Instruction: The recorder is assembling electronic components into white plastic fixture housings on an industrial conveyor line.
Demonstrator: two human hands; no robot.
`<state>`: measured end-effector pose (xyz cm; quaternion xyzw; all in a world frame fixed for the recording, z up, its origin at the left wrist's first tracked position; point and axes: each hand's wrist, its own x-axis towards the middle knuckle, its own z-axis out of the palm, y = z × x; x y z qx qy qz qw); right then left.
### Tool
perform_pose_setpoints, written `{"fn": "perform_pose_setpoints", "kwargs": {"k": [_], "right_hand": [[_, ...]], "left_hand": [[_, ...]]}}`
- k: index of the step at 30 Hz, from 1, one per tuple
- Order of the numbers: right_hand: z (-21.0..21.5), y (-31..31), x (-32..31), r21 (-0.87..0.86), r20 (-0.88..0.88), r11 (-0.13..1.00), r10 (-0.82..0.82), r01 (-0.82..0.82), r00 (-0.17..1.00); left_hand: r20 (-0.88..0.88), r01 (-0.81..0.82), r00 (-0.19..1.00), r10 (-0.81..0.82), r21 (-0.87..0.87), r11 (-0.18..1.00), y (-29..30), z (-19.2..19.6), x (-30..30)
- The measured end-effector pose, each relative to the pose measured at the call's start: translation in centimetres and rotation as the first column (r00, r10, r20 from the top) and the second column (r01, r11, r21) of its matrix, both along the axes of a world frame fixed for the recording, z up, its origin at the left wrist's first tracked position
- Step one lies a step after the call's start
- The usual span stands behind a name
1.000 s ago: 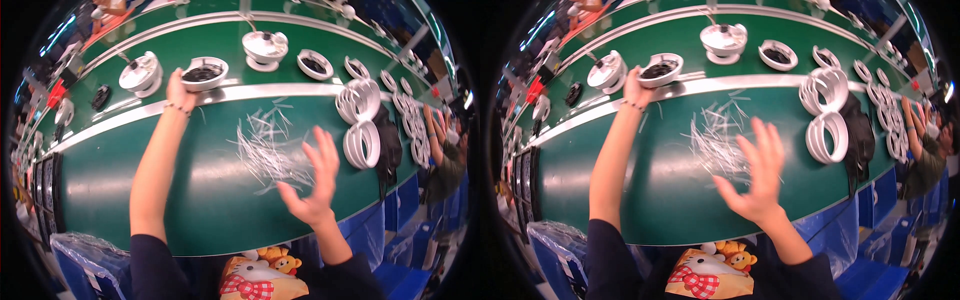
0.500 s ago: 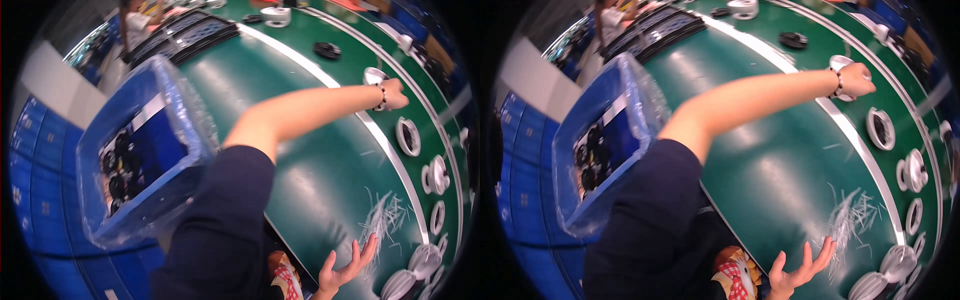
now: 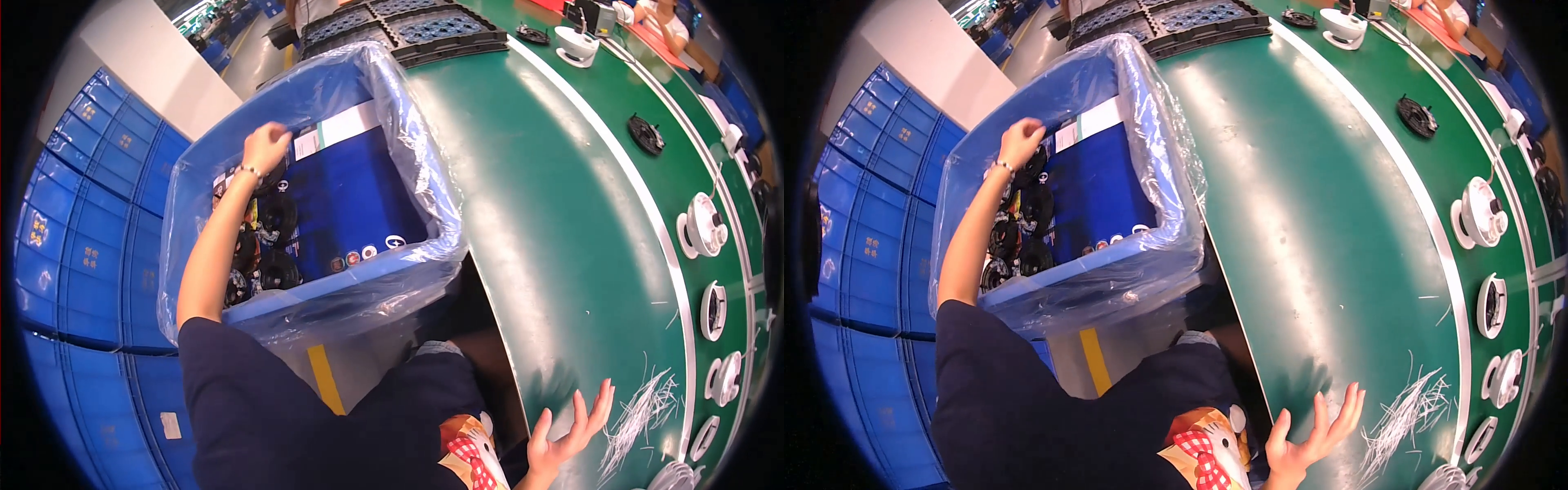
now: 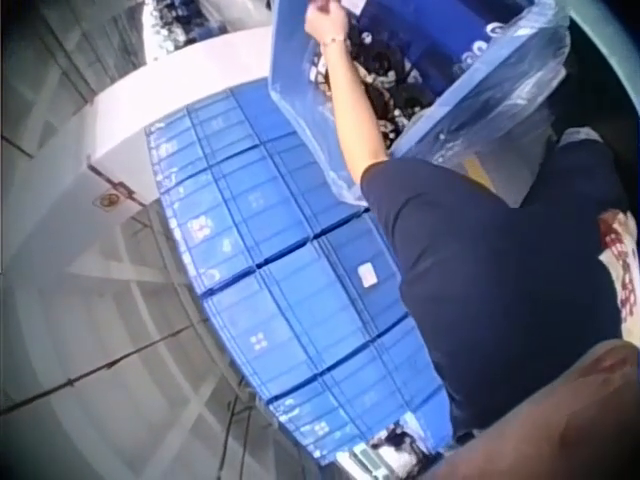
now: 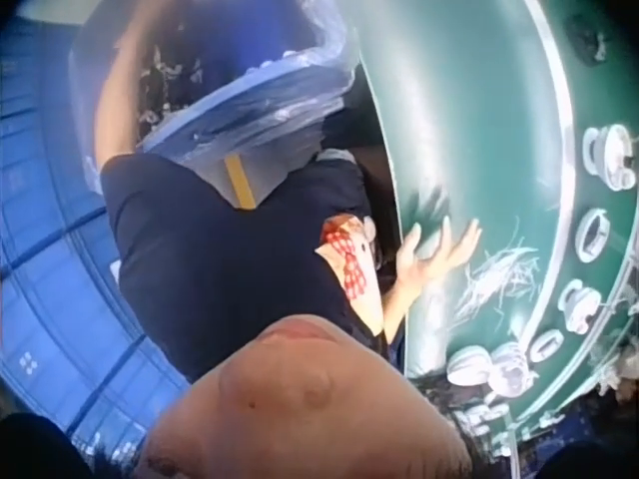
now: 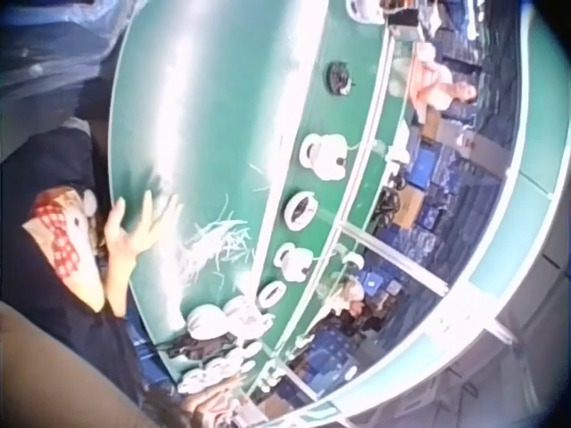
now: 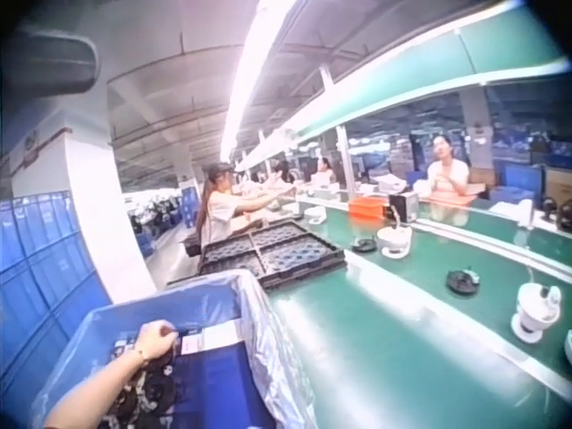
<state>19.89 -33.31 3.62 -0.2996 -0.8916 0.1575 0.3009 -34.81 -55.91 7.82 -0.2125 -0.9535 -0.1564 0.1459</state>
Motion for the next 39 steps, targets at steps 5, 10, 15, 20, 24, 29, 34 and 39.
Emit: {"fn": "perform_pose_setpoints", "kwargs": {"k": [5, 10, 15, 20, 24, 29, 34, 39], "right_hand": [[0.3, 0.1, -1.4, 0.040, 0.051, 0.999, 0.022, -0.024, 0.998], [0.4, -0.5, -2.6, 0.013, 0.052, 1.000, 0.011, -0.012, 0.999], [-0.5, -0.2, -2.6, 0.034, 0.071, 0.999, 0.024, -0.027, 0.997], [-1.3, 0.4, -2.0, 0.003, 0.068, 0.999, 0.037, -0.038, 0.997], [-1.6, 0.5, -1.8, -0.052, 0.006, 0.997, 0.057, -0.056, 0.998], [-1.9, 0.6, -1.9, -0.083, 0.003, 0.996, 0.029, -0.029, 1.000], [-1.5, 0.9, -1.5, -0.116, -0.039, 0.993, 0.003, -0.007, 0.999], [-1.7, 0.8, -1.3, -0.179, -0.107, 0.984, 0.004, -0.023, 0.994]], "left_hand": [[-0.032, -0.359, 0.933, 0.358, -0.024, 0.933, -7.4, -7.2, -3.7], [0.152, -0.505, 0.838, 0.525, -0.152, 0.850, -7.0, -7.2, -5.1], [0.434, -0.251, 0.854, 0.287, -0.139, 0.958, -6.6, -4.5, -2.6], [0.454, -0.421, 0.852, 0.260, 0.301, 0.855, -7.9, -7.5, -1.6], [0.287, -0.472, 0.826, 0.486, -0.122, 0.873, -7.4, -7.8, 0.1], [0.295, -0.413, 0.850, 0.437, -0.142, 0.899, -6.8, -9.4, -0.4], [0.278, -0.335, 0.896, 0.346, -0.087, 0.938, -6.5, -10.4, -2.0], [0.347, -0.265, 0.904, 0.251, -0.006, 0.964, -15.2, -9.6, -11.2]]}}
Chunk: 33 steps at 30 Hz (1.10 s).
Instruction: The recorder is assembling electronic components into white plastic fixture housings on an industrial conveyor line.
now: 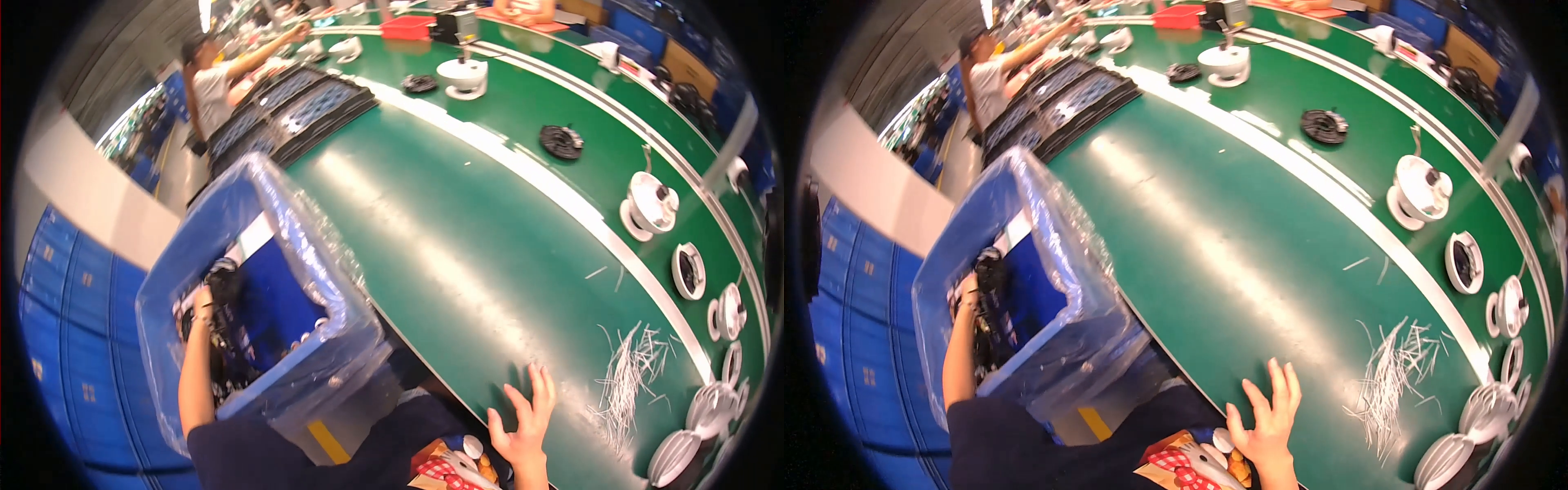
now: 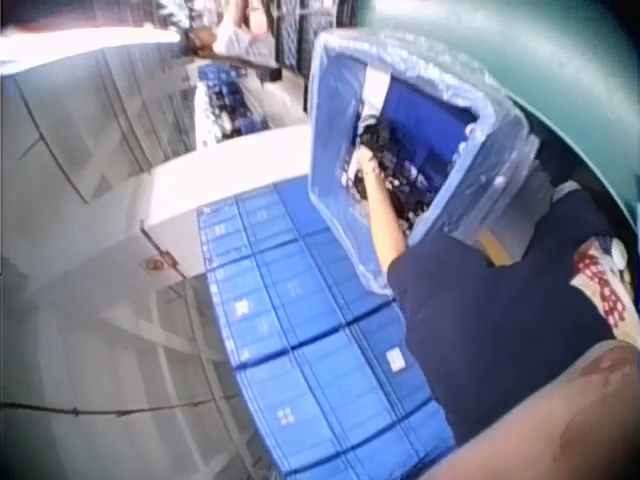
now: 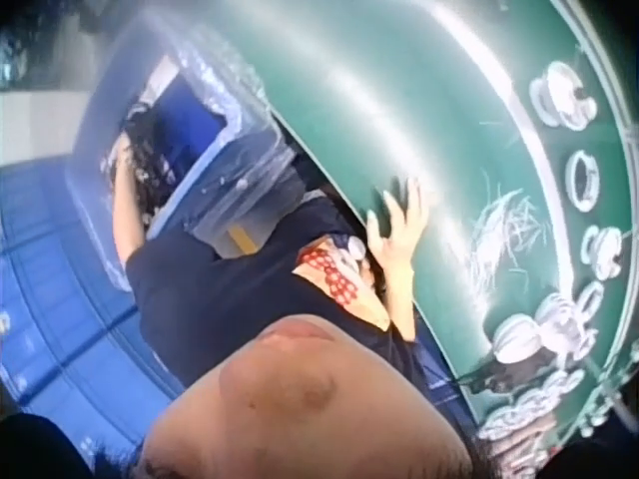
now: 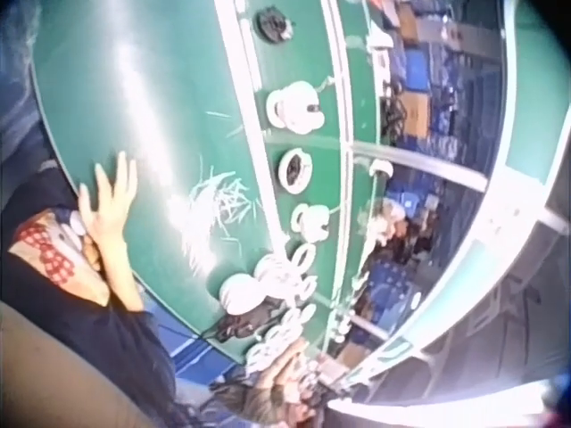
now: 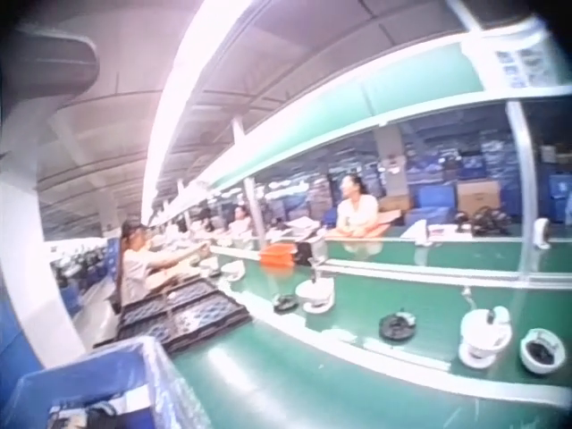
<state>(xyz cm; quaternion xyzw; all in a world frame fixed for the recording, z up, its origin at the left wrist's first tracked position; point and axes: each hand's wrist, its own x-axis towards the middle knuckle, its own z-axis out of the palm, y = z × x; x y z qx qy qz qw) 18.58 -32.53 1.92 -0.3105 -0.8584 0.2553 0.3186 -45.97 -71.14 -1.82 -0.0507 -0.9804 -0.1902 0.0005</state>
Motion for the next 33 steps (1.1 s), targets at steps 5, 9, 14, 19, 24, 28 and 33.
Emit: {"fn": "perform_pose_setpoints", "kwargs": {"k": [5, 9, 14, 19, 24, 28, 33], "right_hand": [[0.0, 0.0, 0.7, -0.007, -0.033, 0.999, -0.042, 0.042, 0.999], [0.1, -0.3, -0.1, -0.016, -0.017, 1.000, 0.002, -0.002, 1.000], [-0.1, 0.1, 0.5, 0.003, -0.023, 0.999, -0.053, 0.053, 0.998], [0.1, 0.0, 0.3, 0.014, -0.032, 0.996, -0.091, 0.092, 0.995], [0.2, -0.4, -0.6, 0.010, -0.022, 0.999, -0.042, 0.042, 0.999], [0.9, -1.1, -1.1, 0.031, 0.056, 0.997, -0.079, 0.077, 0.995], [1.4, -1.0, -1.4, 0.051, 0.104, 0.995, -0.088, 0.083, 0.991]], "left_hand": [[0.105, -0.008, 0.968, -0.226, 0.919, 0.394, 18.3, 12.9, 10.0], [-0.143, 0.485, 0.808, -0.572, 0.713, 0.506, 33.0, 17.4, 15.4], [-0.051, 0.740, 0.643, -0.764, 0.298, 0.602, 49.4, 10.6, 20.3], [-0.003, 0.653, 0.751, -0.660, 0.143, 0.743, 55.5, 2.4, 19.7], [0.060, 0.574, 0.808, -0.587, 0.147, 0.805, 54.8, 2.6, 18.0], [-0.500, 0.722, 0.427, -0.753, -0.313, 0.617, 48.6, 11.1, 20.5], [-0.749, 0.601, 0.398, -0.529, -0.223, 0.768, 33.5, 17.0, 14.5]]}}
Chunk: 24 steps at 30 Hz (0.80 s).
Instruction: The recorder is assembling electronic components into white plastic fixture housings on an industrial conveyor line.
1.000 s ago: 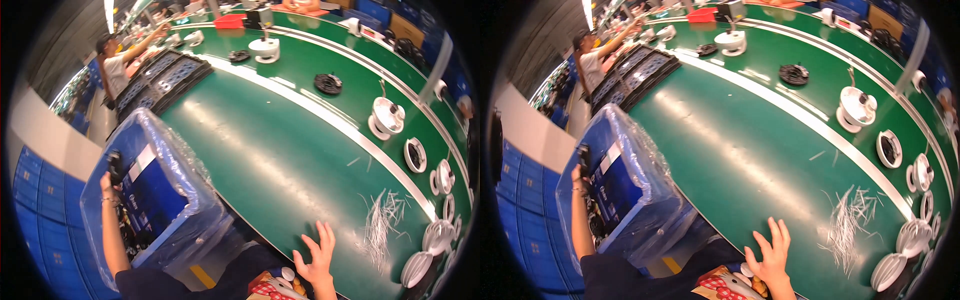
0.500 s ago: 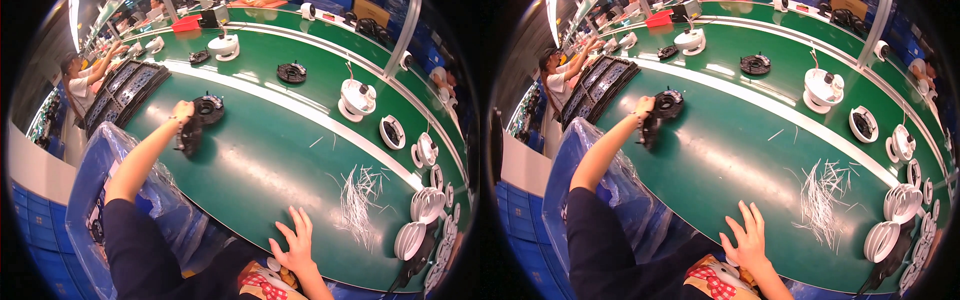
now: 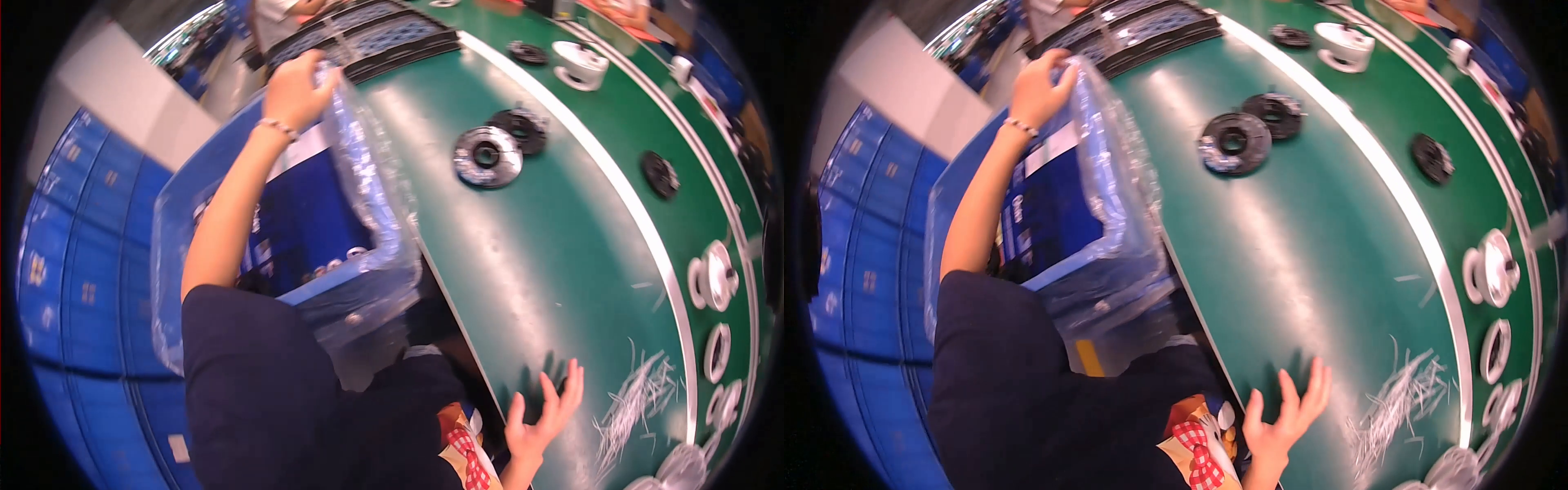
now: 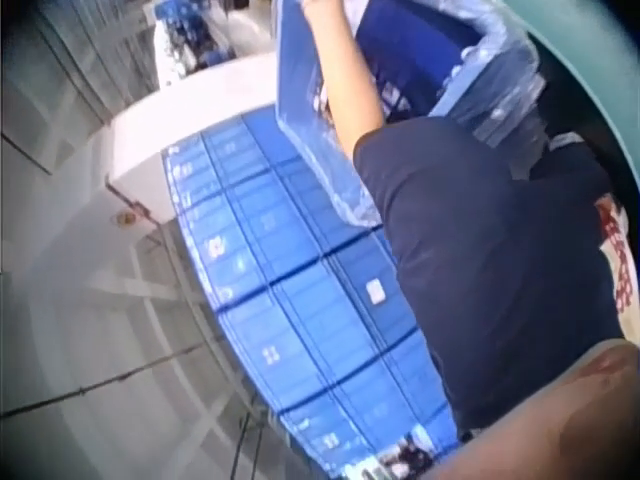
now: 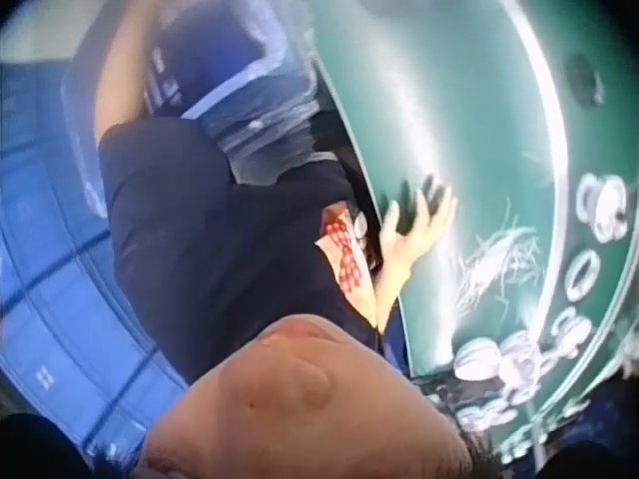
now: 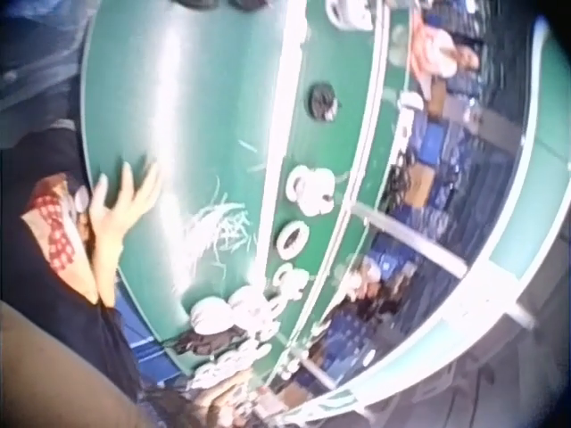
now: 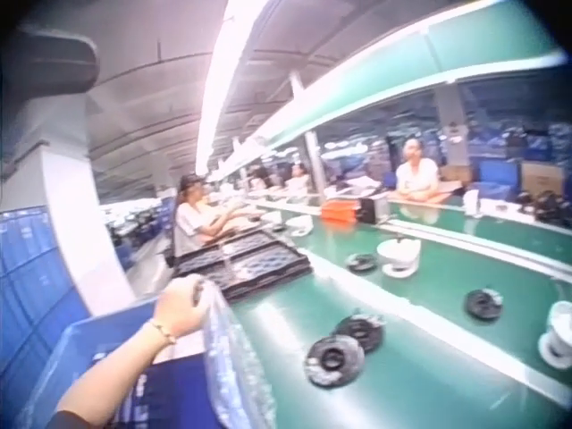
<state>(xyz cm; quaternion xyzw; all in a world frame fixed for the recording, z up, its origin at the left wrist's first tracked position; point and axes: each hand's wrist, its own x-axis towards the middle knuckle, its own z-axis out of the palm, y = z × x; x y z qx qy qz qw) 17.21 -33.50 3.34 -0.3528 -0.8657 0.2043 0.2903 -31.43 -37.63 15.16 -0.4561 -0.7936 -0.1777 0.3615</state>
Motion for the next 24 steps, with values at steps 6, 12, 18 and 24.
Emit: {"fn": "perform_pose_setpoints", "kwargs": {"k": [6, 12, 18, 24], "right_hand": [[1.3, -0.9, -1.8, -0.007, 0.081, 0.993, 0.118, -0.118, 0.990], [0.9, -0.4, -2.3, 0.047, 0.130, 0.989, 0.131, -0.138, 0.983], [0.5, -0.6, -2.4, 0.060, 0.136, 0.993, 0.097, -0.106, 0.986], [0.6, -0.9, -2.6, 0.054, 0.154, 0.993, 0.095, -0.104, 0.983]], "left_hand": [[0.516, -0.595, 0.321, 0.794, -0.542, 0.593, -31.5, -5.6, -9.4], [0.532, -0.816, 0.012, 0.846, -0.484, 0.316, -39.2, -12.3, -6.7], [0.641, -0.801, -0.182, 0.746, -0.537, 0.266, -39.2, -14.1, -7.7], [0.732, -0.800, -0.130, 0.668, -0.476, 0.366, -41.0, -16.4, -9.4]]}}
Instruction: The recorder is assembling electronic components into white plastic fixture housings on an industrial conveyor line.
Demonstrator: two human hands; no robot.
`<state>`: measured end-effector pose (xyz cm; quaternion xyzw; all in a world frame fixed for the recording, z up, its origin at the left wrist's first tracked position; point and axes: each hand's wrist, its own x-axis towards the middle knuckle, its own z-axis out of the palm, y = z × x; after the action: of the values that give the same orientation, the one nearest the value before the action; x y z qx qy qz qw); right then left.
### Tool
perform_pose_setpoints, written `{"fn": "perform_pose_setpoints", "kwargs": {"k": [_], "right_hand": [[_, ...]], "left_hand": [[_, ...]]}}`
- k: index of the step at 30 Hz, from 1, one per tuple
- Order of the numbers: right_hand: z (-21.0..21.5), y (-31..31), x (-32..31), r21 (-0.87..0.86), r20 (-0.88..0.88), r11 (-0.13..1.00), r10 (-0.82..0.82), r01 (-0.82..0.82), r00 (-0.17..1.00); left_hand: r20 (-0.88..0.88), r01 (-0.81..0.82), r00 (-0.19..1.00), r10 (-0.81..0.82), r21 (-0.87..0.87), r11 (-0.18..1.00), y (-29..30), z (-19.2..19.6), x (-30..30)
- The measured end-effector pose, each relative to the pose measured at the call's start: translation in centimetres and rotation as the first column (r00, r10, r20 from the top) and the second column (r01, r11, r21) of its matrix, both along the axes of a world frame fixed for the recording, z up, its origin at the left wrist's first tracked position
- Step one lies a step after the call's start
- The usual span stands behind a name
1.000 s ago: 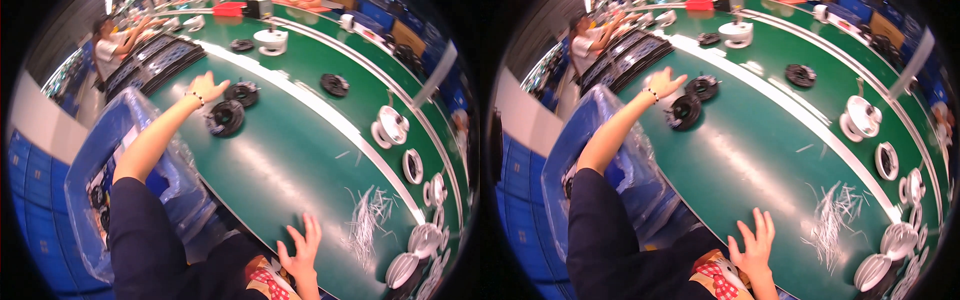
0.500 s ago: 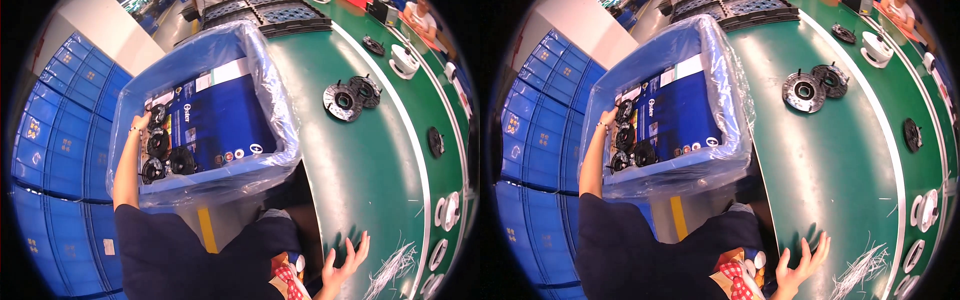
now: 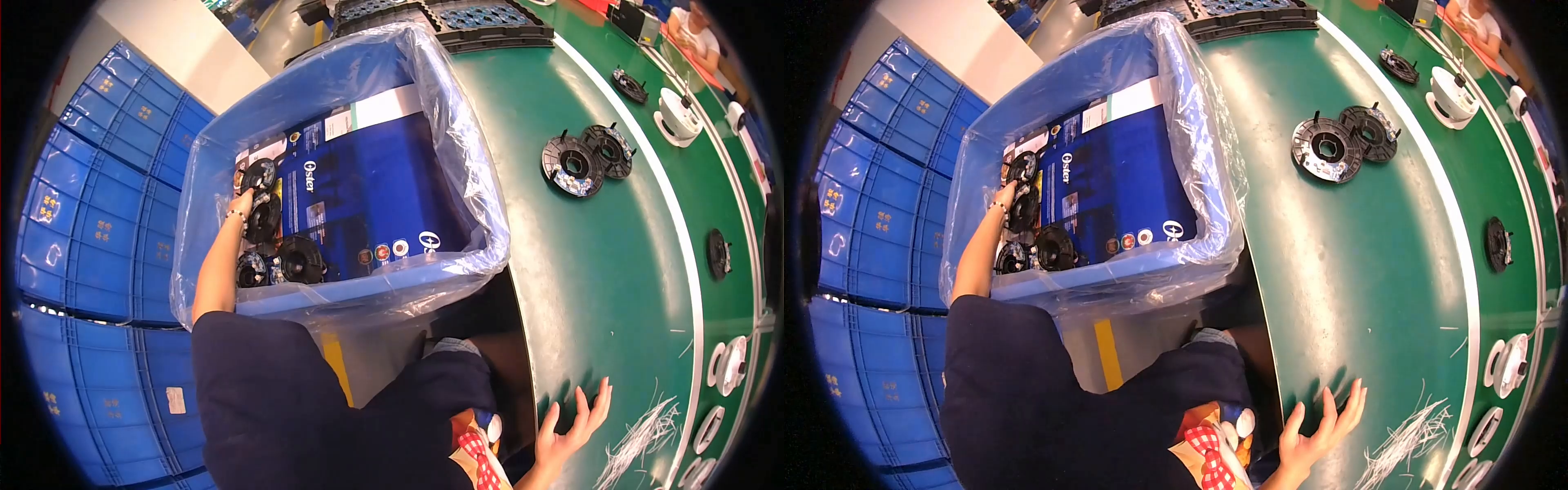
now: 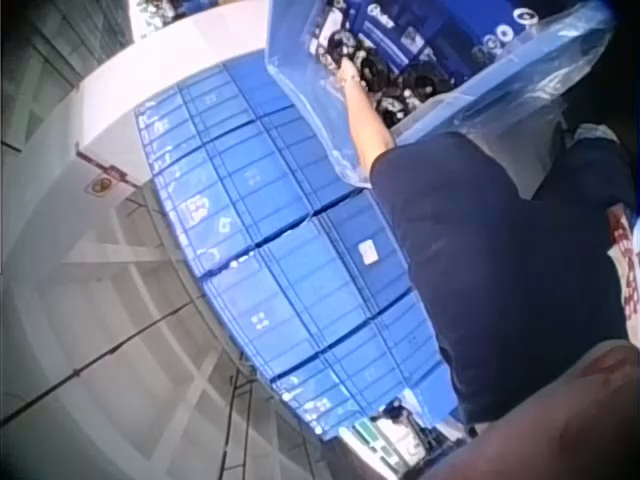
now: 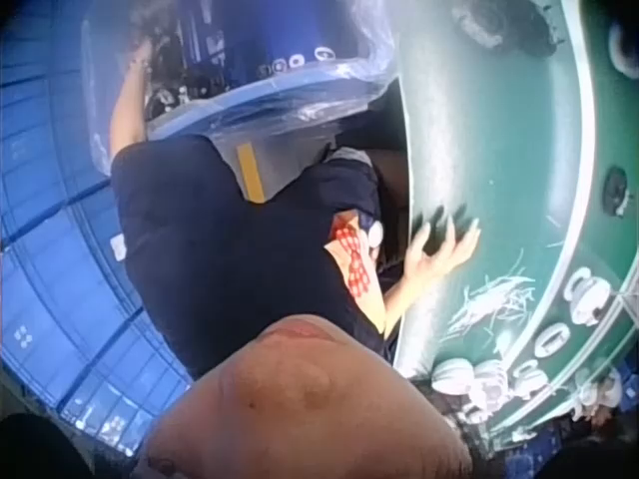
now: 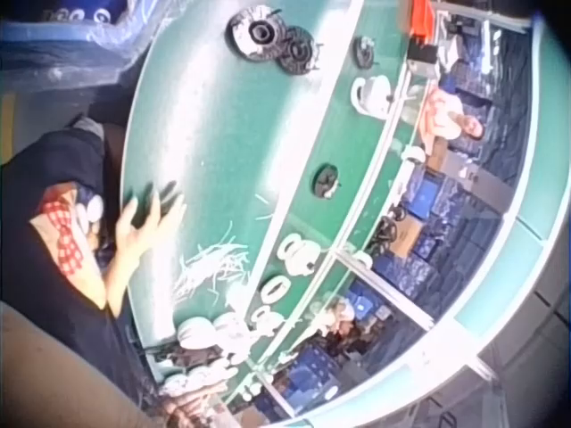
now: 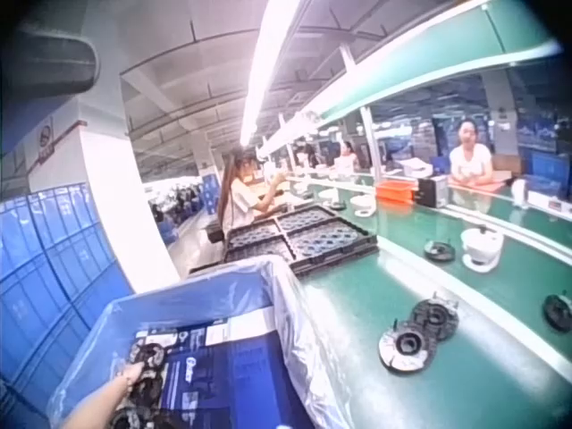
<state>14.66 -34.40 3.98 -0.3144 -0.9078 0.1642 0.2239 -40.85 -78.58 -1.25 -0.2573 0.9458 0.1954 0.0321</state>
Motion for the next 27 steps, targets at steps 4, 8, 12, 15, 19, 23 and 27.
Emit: {"fn": "perform_pose_setpoints", "kwargs": {"k": [4, 8, 12, 15, 19, 23, 27], "right_hand": [[0.3, 0.2, 0.2, -0.037, -0.038, 0.999, 0.008, -0.009, 0.999], [0.8, 0.9, 0.5, -0.099, -0.078, 0.995, -0.033, 0.025, 0.996], [0.5, 1.0, 0.6, -0.139, -0.127, 0.990, -0.023, 0.006, 0.992], [0.4, 1.1, 1.1, -0.157, -0.161, 0.987, -0.045, 0.019, 0.986], [0.1, 1.6, 2.2, -0.144, -0.206, 0.988, -0.092, 0.062, 0.974], [0.2, 1.5, 2.6, -0.130, -0.223, 0.988, -0.106, 0.078, 0.969], [-0.2, 1.1, 2.8, -0.146, -0.287, 0.988, -0.096, 0.056, 0.953]], "left_hand": [[-0.113, 0.028, 0.994, -0.001, 0.231, 0.973, -6.0, -1.4, -5.3], [-0.367, 0.365, 0.869, -0.332, 0.022, 0.931, -2.7, 4.3, -6.3], [-0.552, 0.509, 0.833, -0.031, 0.742, 0.437, 12.6, 14.3, 0.8], [-0.570, 0.672, 0.701, -0.428, 0.729, 0.131, 28.0, 19.5, 8.9], [-0.594, 0.969, 0.138, -0.792, 0.245, -0.015, 45.1, 16.5, 17.7], [-0.297, 0.685, 0.050, -0.953, 0.705, -0.184, 53.8, 9.5, 26.8], [-0.250, 0.769, 0.034, -0.968, 0.625, -0.134, 57.4, 3.5, 28.2]]}}
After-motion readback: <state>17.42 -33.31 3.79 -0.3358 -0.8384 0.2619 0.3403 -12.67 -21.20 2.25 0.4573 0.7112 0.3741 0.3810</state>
